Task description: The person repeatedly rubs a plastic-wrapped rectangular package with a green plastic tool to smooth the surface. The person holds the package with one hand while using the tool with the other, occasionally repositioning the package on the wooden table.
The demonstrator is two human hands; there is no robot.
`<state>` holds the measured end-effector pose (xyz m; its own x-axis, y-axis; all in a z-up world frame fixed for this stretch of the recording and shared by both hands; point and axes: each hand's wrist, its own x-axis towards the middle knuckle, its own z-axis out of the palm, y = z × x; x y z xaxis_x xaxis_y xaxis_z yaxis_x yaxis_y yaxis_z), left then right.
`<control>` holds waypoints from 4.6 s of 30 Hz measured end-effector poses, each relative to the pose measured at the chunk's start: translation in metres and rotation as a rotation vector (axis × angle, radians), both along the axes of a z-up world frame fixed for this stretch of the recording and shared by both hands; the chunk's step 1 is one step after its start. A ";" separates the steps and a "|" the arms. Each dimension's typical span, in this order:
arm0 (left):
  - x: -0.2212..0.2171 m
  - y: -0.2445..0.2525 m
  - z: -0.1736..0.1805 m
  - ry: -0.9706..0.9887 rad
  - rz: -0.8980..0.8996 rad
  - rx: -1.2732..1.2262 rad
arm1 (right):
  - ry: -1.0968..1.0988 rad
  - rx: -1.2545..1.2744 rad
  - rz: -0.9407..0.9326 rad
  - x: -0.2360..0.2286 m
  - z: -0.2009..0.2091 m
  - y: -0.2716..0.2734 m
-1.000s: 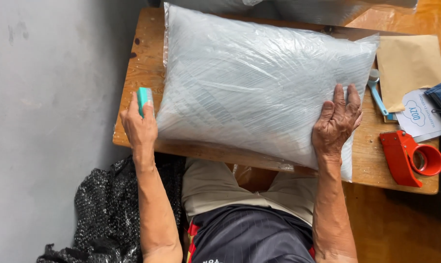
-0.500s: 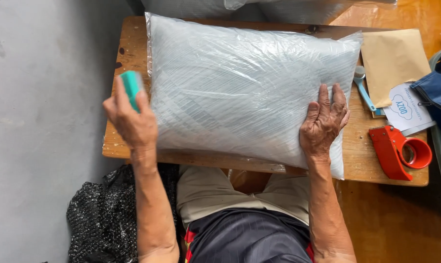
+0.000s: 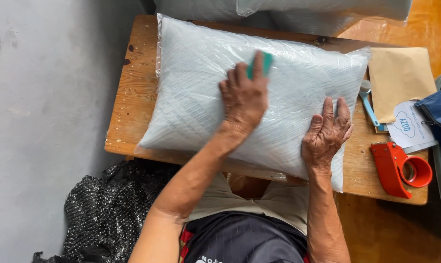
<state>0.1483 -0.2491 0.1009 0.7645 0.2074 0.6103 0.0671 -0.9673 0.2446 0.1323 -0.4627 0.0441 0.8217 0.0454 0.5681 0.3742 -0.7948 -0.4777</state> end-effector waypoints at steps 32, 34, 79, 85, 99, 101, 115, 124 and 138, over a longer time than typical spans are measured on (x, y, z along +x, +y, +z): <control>0.059 -0.048 0.003 0.250 -0.063 -0.025 | -0.029 -0.042 -0.044 -0.004 -0.002 -0.002; 0.066 -0.057 -0.013 0.245 -0.075 0.095 | -0.027 -0.046 -0.035 -0.003 -0.002 -0.004; 0.090 0.186 0.014 0.681 0.350 -0.122 | -0.060 -0.012 -0.083 -0.021 -0.009 0.010; 0.085 0.231 0.024 0.563 0.530 -0.371 | -0.033 -0.020 -0.127 -0.027 -0.014 0.009; 0.157 -0.027 0.014 0.763 -0.058 -0.027 | -0.028 -0.007 -0.083 -0.028 -0.008 0.005; 0.145 0.029 0.037 0.871 0.040 -0.010 | -0.024 -0.006 -0.080 -0.030 -0.008 0.005; 0.120 0.219 0.022 0.568 0.491 -0.259 | -0.038 -0.021 -0.111 -0.031 -0.009 0.009; 0.155 -0.075 0.018 0.727 -0.162 -0.128 | -0.003 -0.016 -0.102 -0.027 -0.008 0.006; 0.099 0.277 -0.031 0.576 0.528 -0.266 | -0.035 -0.020 -0.072 -0.026 -0.006 0.010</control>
<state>0.2469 0.0282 0.0701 0.7040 0.7095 0.0323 0.6817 -0.6878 0.2496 0.1065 -0.4530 0.0383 0.8026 -0.0011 0.5965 0.3325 -0.8294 -0.4489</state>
